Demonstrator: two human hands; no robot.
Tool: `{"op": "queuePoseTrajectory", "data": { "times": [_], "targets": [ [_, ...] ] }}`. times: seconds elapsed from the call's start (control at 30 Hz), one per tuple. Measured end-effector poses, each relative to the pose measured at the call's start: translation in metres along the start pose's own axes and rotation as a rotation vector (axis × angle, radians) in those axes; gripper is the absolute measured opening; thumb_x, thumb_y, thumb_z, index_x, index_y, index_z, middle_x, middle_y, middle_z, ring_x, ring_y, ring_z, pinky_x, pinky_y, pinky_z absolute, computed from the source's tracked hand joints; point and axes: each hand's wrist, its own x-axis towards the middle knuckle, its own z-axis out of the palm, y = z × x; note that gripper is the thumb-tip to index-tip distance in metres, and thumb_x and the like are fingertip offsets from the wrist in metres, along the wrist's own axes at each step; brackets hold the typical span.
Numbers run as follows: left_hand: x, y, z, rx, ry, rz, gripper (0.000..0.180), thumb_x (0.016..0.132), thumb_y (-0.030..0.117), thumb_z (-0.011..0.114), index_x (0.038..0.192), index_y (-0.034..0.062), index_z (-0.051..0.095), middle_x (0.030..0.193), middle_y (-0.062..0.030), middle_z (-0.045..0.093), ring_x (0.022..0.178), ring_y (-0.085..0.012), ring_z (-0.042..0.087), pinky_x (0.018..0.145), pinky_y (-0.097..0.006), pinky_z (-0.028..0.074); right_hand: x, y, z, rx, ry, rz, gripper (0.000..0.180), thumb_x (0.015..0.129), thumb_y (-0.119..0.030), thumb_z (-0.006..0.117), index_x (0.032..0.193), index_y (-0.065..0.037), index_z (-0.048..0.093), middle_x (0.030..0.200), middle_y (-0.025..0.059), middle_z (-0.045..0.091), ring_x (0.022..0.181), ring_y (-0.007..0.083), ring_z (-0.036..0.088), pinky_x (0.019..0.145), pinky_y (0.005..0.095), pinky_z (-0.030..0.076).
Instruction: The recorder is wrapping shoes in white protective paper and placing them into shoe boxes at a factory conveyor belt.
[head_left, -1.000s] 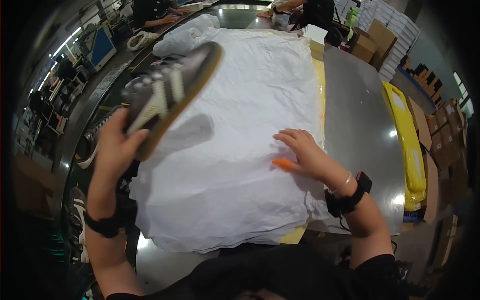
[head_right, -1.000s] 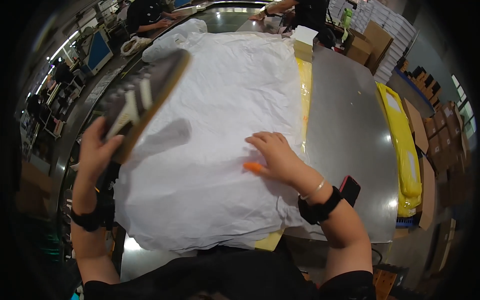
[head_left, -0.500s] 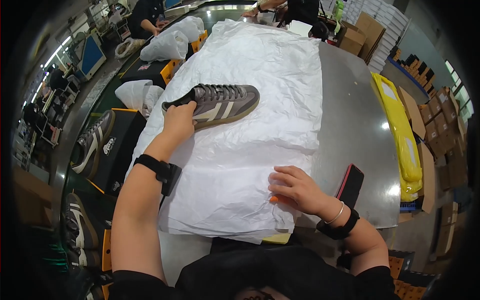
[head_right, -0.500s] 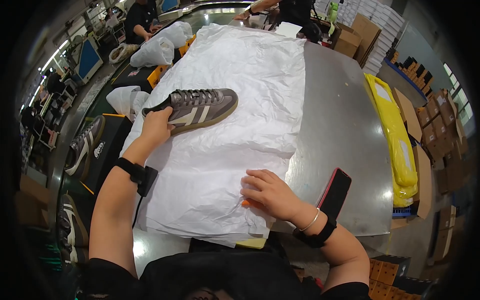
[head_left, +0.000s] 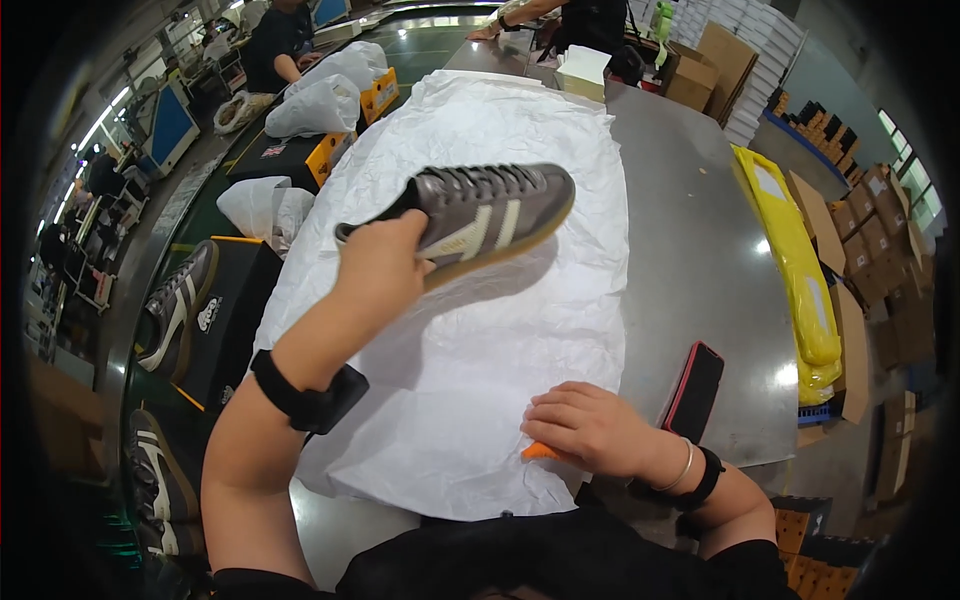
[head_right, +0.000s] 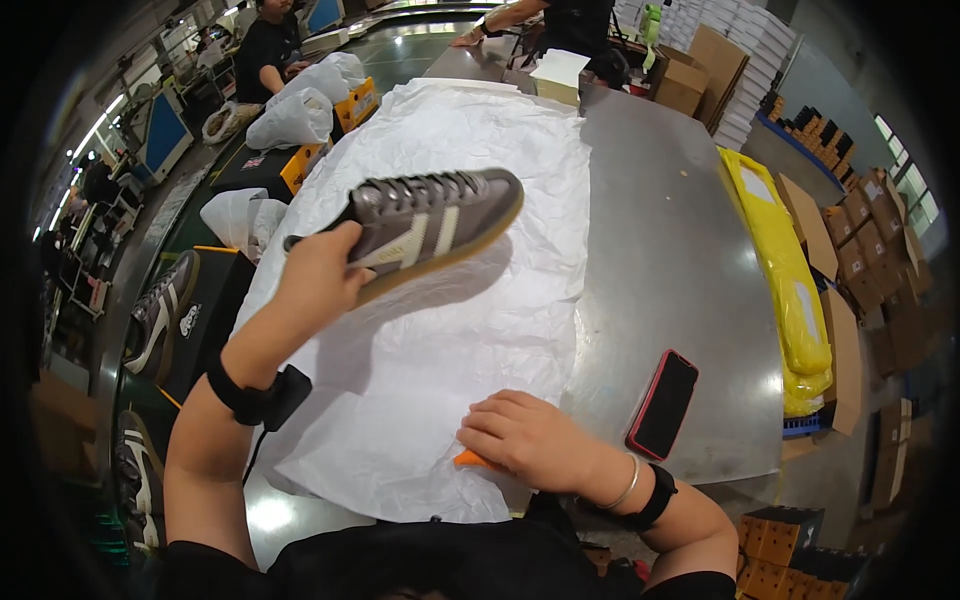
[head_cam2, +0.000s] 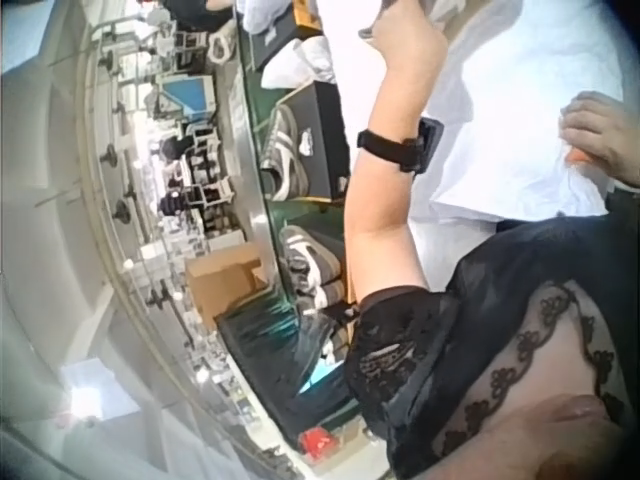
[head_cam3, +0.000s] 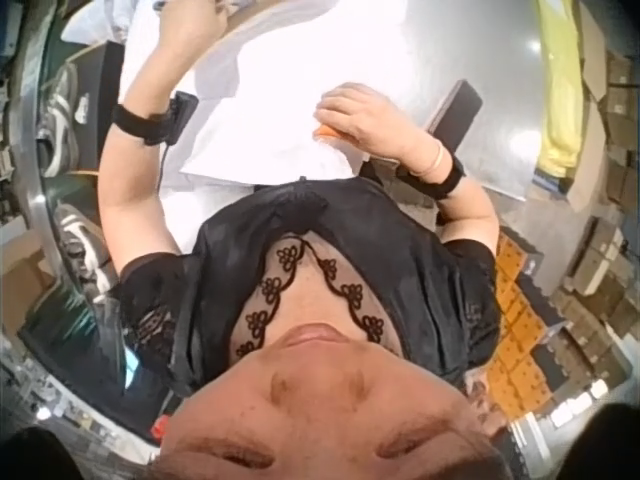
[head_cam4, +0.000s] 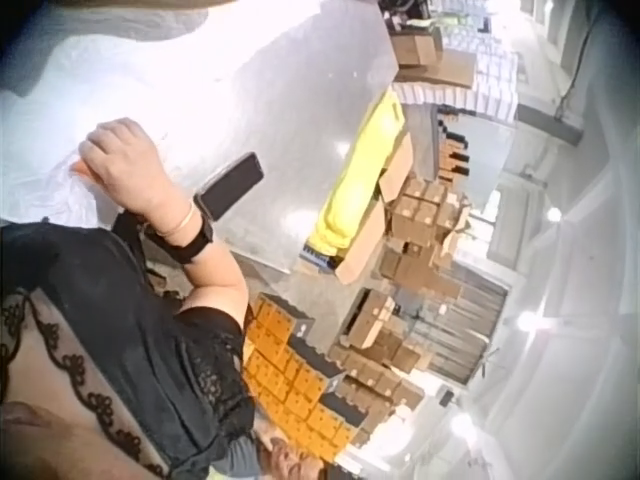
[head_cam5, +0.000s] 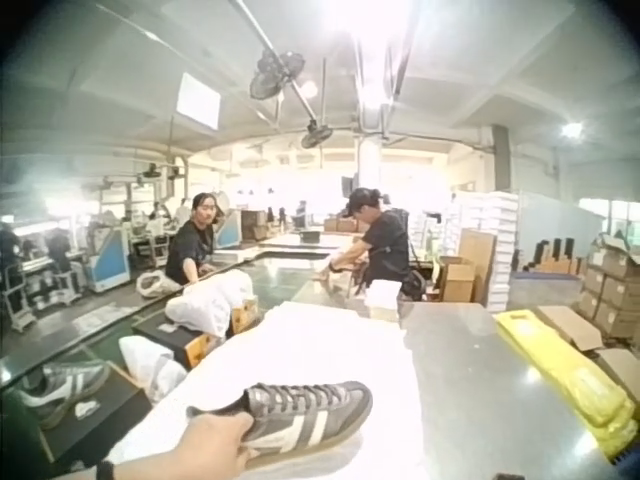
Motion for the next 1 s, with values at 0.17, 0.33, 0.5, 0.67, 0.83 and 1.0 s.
{"op": "queuePoseTrajectory", "data": {
  "times": [0.17,0.33,0.5,0.67,0.83,1.0],
  "targets": [
    [-0.017,0.000,0.055,0.179,-0.291,0.028,0.023,0.072,0.009,0.066,0.085,0.0014,0.049,0.081,-0.0143,0.061,0.079,-0.0370,0.058,0.076,-0.044,0.043,0.008,-0.005,-0.006,-0.010,-0.015,-0.038,0.024,0.079,-0.026,0.063,0.093,-0.006,0.059,0.091,0.0070,0.060,0.087,0.0236,0.060,0.077,0.0330,0.048],
    [-0.013,0.000,-0.039,-0.349,-0.162,0.040,0.032,0.085,0.012,0.056,0.113,-0.0027,0.053,0.105,-0.0176,0.059,0.094,-0.0287,0.058,0.083,-0.035,0.043,0.081,0.038,-0.051,0.067,0.057,0.078,0.020,0.079,-0.024,0.064,0.091,-0.009,0.062,0.078,0.0104,0.060,0.074,0.0276,0.060,0.066,0.0378,0.048],
    [-0.045,0.036,-0.122,-0.347,0.129,0.170,0.039,0.083,0.021,0.058,0.112,-0.0041,0.055,0.105,-0.0189,0.059,0.103,-0.0257,0.055,0.092,-0.033,0.039,0.191,0.151,-0.086,0.203,0.036,0.281,0.021,0.082,-0.013,0.059,0.097,0.001,0.064,0.084,0.0108,0.066,0.079,0.0170,0.061,0.074,0.0297,0.047],
    [-0.006,0.014,-0.004,0.272,0.028,0.406,0.076,0.060,0.032,0.080,0.119,-0.0045,0.049,0.117,-0.0250,0.052,0.113,-0.0383,0.047,0.096,-0.043,0.037,0.229,0.204,-0.037,0.330,0.051,0.657,0.023,0.085,-0.017,0.058,0.099,0.000,0.064,0.084,0.0098,0.065,0.081,0.0155,0.059,0.074,0.0281,0.046],
    [0.042,-0.079,0.015,-0.457,-0.940,-0.208,0.083,0.053,0.032,0.083,0.120,-0.0036,0.048,0.118,-0.0228,0.051,0.113,-0.0348,0.048,0.094,-0.038,0.038,0.176,0.152,-0.032,0.378,0.268,0.154,0.063,0.072,-0.025,0.077,0.123,-0.001,0.049,0.117,0.0124,0.055,0.114,0.0218,0.049,0.099,0.0344,0.035],
    [0.022,-0.040,0.000,-0.169,-0.548,0.005,0.070,0.062,0.028,0.080,0.116,-0.0046,0.051,0.116,-0.0191,0.053,0.101,-0.0305,0.054,0.087,-0.036,0.043,0.175,0.141,-0.007,0.047,-0.258,0.142,0.082,0.057,-0.034,0.085,0.122,-0.003,0.047,0.117,0.0150,0.056,0.112,0.0269,0.050,0.097,0.0361,0.036]
  ]
}}
